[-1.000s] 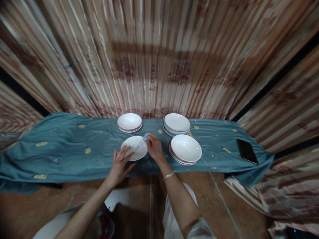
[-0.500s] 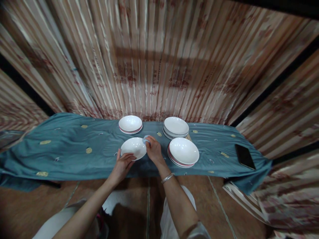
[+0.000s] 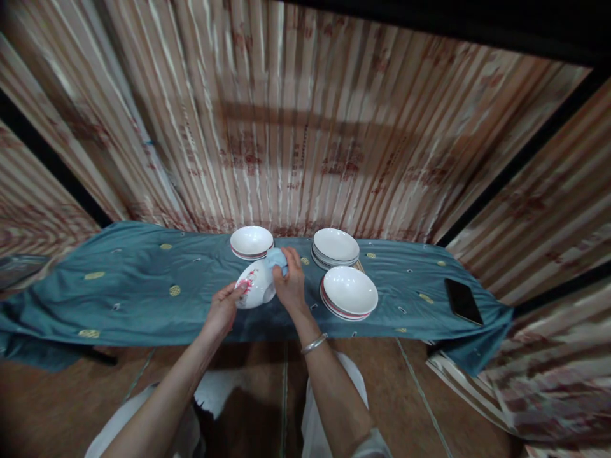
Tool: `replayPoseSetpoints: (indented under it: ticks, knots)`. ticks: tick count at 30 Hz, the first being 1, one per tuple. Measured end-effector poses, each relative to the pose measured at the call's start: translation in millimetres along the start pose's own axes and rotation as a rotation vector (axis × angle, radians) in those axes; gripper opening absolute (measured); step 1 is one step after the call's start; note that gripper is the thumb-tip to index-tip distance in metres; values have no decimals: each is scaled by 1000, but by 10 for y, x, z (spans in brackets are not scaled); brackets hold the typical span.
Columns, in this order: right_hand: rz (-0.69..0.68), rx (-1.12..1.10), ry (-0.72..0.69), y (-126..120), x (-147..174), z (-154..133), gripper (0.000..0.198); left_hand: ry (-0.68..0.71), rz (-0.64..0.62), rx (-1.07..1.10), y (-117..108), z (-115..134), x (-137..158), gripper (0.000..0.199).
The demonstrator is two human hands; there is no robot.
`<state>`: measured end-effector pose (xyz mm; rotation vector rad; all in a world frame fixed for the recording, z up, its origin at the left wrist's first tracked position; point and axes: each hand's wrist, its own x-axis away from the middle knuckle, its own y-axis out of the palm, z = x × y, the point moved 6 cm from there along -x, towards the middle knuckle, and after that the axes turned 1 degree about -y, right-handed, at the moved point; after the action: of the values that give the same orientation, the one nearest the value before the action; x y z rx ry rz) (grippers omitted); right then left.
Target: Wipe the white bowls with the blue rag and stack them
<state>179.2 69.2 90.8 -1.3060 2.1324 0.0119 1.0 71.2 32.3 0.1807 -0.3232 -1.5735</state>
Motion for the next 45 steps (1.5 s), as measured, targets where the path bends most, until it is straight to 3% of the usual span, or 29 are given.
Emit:
replayPoseSetpoints:
  ticks: [4,7,10,18,26,33,38,45]
  knots:
    - [-97,39,-191,77,143,-324,50,-101,32,322,56,11,45,44]
    - [-288,118,-345,239,303,-451,52,-140,35,394,42,-17,57,40]
    - [-428,214,-382,402,429,-416,49,-144,31,409,-8,-56,53,36]
    - [-374,270,-292,535,470,-316,54,-154,-30,394,-50,-115,60,28]
    - [-460,365,-528,677,661,-539,42,-149,95,514,-122,-168,13,23]
    - [-407,234,-361,582,440,-343,43,-123,49,450,-84,-149,45,33]
    - [-343,6,-131,572,278,-37,43,-122,70,419,-100,-131,91,30]
    - [-276,-119,21,630,203,229,42,-157,104,409,-175,-137,86,27]
